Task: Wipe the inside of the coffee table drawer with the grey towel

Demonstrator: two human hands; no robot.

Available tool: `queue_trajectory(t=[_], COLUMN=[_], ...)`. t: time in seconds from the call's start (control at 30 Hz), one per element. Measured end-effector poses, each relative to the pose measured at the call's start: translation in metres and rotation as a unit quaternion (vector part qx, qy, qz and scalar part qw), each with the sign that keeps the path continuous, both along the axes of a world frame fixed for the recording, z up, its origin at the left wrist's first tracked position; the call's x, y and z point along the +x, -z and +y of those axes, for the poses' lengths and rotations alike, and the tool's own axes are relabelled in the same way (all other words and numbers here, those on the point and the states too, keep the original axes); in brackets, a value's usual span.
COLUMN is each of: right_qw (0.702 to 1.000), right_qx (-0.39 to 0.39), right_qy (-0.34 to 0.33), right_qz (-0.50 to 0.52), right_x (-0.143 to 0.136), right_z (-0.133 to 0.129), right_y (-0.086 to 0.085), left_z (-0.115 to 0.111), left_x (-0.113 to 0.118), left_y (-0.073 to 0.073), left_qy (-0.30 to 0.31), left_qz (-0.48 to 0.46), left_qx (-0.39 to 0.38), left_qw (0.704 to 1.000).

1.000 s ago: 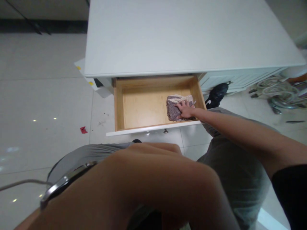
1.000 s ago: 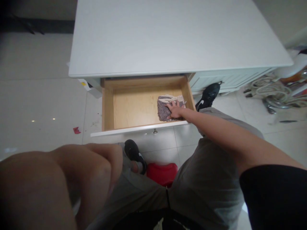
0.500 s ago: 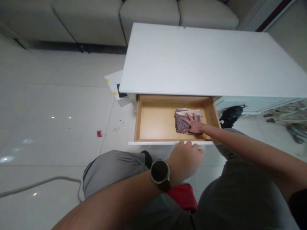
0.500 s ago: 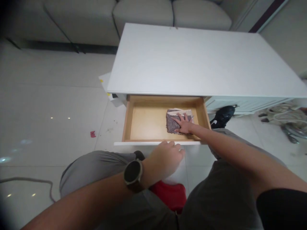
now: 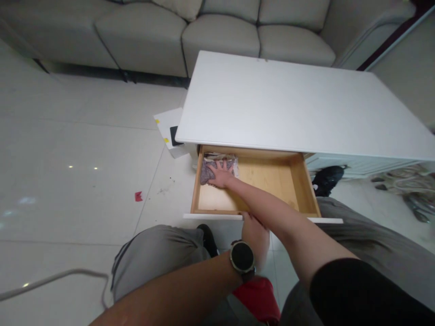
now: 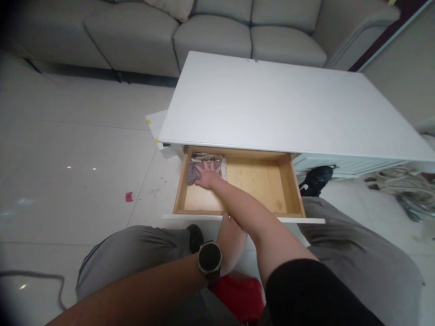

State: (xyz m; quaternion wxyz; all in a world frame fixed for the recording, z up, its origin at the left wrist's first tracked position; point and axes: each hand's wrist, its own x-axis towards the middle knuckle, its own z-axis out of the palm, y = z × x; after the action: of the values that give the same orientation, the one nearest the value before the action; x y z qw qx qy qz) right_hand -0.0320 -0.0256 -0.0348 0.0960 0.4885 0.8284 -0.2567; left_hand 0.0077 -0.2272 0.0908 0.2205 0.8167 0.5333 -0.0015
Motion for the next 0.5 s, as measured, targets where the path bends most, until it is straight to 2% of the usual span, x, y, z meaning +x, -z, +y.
queue_trajectory(t=[0.07,0.17,0.27,0.4,0.5], right_qw=[1.000,0.998,0.995,0.975,0.978], right_qx=[0.005,0.034,0.059,0.080,0.052], right_qy=[-0.030,-0.050,-0.007,0.119,0.066], right_qz=[0.004,-0.021,-0.076,-0.169,-0.191], right_x=[0.021,0.085,0.164,0.253,0.290], right_z=[0.003,0.006,0.009,0.005,-0.012], right_y=[0.000,-0.004,-0.010,-0.018,-0.021], left_z=[0.001,0.003,0.005,0.009,0.011], left_x=[0.000,-0.001,-0.003,-0.008,-0.009], left_y=[0.000,-0.002,-0.002,-0.004,-0.008], left_qy=[0.014,0.031,0.043,0.054,0.062], left_qz=[0.017,0.035,0.026,0.015,0.012], left_qx=[-0.007,-0.018,-0.025,-0.038,-0.058], left_qw=[1.000,0.999,0.998,0.998,0.996])
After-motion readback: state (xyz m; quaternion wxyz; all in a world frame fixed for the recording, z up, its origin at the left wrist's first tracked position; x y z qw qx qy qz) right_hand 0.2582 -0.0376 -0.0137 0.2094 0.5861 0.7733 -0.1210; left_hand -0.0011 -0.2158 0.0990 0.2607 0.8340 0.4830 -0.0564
